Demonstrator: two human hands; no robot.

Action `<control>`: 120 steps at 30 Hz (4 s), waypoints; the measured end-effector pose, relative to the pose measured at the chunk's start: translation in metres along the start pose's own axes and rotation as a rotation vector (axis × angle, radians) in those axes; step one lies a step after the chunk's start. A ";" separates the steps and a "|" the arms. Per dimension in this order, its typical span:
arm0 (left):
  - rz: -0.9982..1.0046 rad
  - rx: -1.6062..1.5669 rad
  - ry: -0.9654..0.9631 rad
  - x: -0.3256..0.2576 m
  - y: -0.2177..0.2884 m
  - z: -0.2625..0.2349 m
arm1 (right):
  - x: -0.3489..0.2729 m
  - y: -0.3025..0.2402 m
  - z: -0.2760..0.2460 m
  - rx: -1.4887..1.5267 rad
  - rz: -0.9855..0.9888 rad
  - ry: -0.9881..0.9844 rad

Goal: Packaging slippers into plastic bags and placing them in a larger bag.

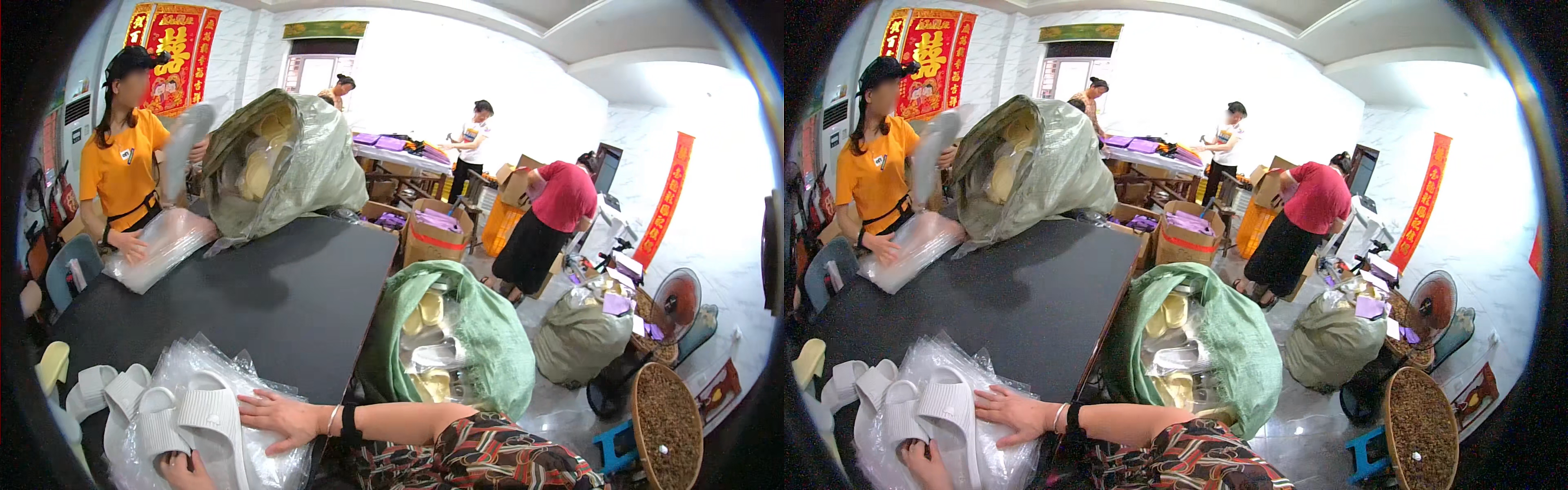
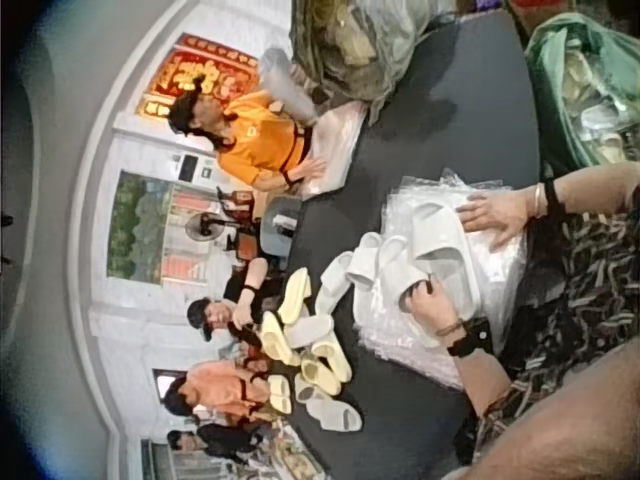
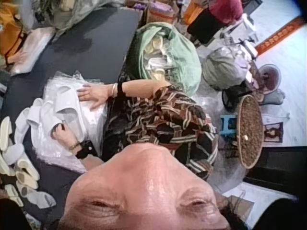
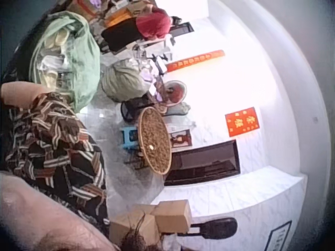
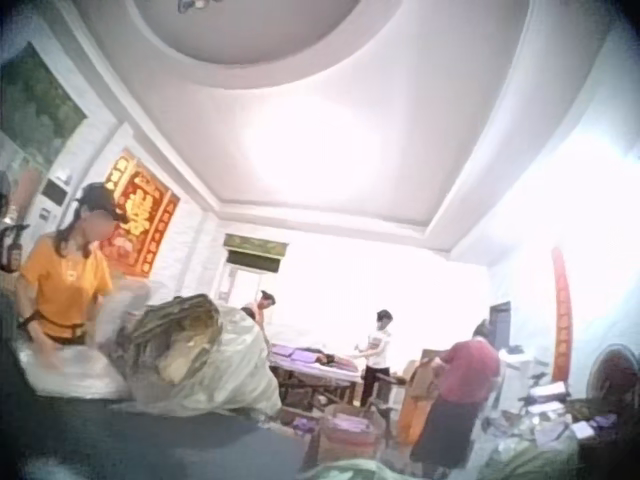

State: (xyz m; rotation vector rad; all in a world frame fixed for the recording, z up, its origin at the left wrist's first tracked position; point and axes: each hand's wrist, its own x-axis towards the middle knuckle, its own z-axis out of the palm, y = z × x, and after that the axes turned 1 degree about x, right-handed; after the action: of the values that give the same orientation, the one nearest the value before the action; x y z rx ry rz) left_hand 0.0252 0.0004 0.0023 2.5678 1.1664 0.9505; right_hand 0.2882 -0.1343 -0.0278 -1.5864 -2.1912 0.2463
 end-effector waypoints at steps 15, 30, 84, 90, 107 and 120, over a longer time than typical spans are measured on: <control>0.083 -0.028 0.047 0.001 -0.025 0.018 | -0.002 0.005 -0.001 0.095 -0.050 0.028; 0.043 -0.008 0.038 -0.003 -0.042 0.022 | -0.006 0.003 0.005 0.110 -0.032 0.045; -0.042 -0.078 -0.016 0.002 -0.009 0.006 | -0.003 0.008 0.007 0.113 -0.059 0.099; -0.100 -0.035 -0.088 0.004 0.000 0.000 | -0.003 0.006 -0.002 0.140 -0.054 0.075; -0.007 0.048 -0.059 0.003 -0.030 0.014 | -0.004 0.014 0.012 0.142 -0.057 0.121; -0.130 -0.086 -0.283 0.047 -0.044 0.007 | -0.007 0.015 0.013 0.132 -0.044 0.107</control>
State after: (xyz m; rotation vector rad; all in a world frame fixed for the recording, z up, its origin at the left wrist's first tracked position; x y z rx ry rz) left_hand 0.0256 0.0646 0.0020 2.4246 1.1663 0.5730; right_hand 0.2971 -0.1347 -0.0469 -1.4446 -2.0811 0.2800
